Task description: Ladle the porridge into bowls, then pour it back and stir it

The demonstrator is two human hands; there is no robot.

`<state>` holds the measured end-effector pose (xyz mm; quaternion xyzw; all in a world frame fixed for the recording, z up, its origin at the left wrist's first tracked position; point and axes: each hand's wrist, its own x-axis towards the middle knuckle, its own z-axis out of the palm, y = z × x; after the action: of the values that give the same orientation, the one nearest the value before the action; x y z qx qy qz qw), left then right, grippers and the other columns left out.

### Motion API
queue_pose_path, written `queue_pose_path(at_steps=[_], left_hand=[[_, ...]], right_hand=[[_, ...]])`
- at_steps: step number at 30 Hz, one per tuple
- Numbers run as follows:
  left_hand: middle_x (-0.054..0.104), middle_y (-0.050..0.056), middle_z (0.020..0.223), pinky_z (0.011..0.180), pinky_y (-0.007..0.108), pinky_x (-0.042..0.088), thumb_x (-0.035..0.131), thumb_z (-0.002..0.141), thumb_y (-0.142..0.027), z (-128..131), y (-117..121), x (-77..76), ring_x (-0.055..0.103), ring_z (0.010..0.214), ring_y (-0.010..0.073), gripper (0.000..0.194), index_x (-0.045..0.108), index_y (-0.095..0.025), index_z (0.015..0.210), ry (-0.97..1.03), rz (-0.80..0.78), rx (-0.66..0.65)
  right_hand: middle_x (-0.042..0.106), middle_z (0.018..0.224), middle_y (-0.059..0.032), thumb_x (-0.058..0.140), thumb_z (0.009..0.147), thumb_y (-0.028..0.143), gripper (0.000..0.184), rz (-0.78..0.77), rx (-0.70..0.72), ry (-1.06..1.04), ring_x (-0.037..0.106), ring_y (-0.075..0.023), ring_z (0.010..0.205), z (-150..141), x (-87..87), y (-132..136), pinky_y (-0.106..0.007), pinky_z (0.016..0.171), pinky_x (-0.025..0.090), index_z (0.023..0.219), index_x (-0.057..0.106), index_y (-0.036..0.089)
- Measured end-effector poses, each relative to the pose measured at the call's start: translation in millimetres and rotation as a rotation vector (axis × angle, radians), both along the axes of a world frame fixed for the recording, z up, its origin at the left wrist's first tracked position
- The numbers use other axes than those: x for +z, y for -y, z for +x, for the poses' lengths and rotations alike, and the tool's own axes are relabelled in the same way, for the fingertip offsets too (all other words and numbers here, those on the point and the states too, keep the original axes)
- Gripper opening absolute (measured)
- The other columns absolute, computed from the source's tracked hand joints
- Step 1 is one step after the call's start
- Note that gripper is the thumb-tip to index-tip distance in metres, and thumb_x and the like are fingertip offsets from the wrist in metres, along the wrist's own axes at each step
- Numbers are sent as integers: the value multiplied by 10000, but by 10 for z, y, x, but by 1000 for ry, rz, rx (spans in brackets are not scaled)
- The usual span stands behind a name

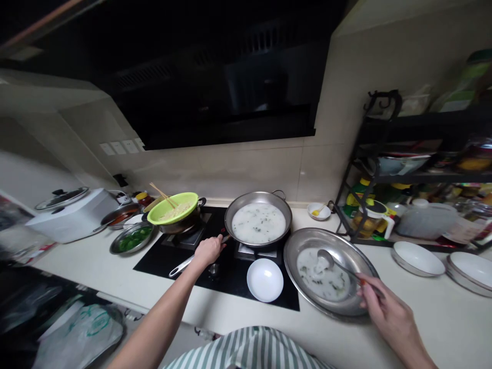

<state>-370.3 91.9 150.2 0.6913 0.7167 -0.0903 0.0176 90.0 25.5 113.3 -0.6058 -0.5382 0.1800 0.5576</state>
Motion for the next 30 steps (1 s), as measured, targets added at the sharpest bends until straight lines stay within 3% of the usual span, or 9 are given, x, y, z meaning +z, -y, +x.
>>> queue_pose_path(at_steps=[3,5,8,10,14,16,22,27,30], left_hand=[[704,158,1053,787,374,510,364,972,-368,5,0,9,690,987,292,335,530,-166,1182,-2,-9,11],[700,160,1065,795,374,508,359,973,-369,6,3,9,688,992,290,339,528,-168,1188,-2,-6,13],[698,164,1072,800,377,507,362,975,-373,3,3,-2,686,1000,289,336,523,-171,1189,1,1,9],[699,164,1067,798,377,507,369,975,-370,-1,0,-13,688,997,288,325,524,-172,1181,2,5,7],[699,170,1064,800,380,505,367,977,-361,-6,-2,-25,690,991,289,320,523,-164,1176,1,12,4],[701,168,1065,800,378,506,367,975,-357,-6,0,-23,689,995,290,322,524,-161,1177,3,14,0],[713,156,1045,783,385,512,366,972,-353,-9,3,-19,696,975,301,322,535,-156,1163,10,26,-13],[711,167,1046,787,387,513,366,973,-348,-18,-1,-28,697,972,297,321,534,-152,1163,19,30,-16],[712,166,1038,783,392,515,375,971,-351,-20,-3,-30,698,970,301,314,536,-154,1154,23,26,-15]], right_hand=[[735,808,-85,693,604,538,335,51,248,216,712,-271,691,39,-40,14,-410,609,607,805,723,273],[736,814,-79,696,598,561,324,98,262,269,718,-286,770,27,31,14,-434,699,607,774,711,289],[710,750,-73,664,634,610,387,108,163,175,676,-259,610,-98,267,7,-435,617,580,834,693,279],[675,668,-65,634,704,614,399,109,6,18,614,-231,499,-245,457,-26,-421,561,546,885,652,259],[590,528,-1,631,773,579,395,137,-59,-267,636,-230,547,-596,694,-235,-393,630,539,939,602,221],[604,540,-1,629,790,537,363,144,0,-330,614,-209,517,-765,687,-397,-383,638,541,949,599,213],[632,591,-12,559,828,487,298,98,260,-204,587,-193,463,-1176,422,-814,-337,510,501,943,593,214],[633,592,-7,532,830,466,283,52,345,-101,593,-188,469,-1386,311,-914,-323,501,497,931,609,213],[624,561,-1,559,798,488,309,11,334,-192,580,-183,437,-1444,277,-950,-317,477,487,908,609,203]])
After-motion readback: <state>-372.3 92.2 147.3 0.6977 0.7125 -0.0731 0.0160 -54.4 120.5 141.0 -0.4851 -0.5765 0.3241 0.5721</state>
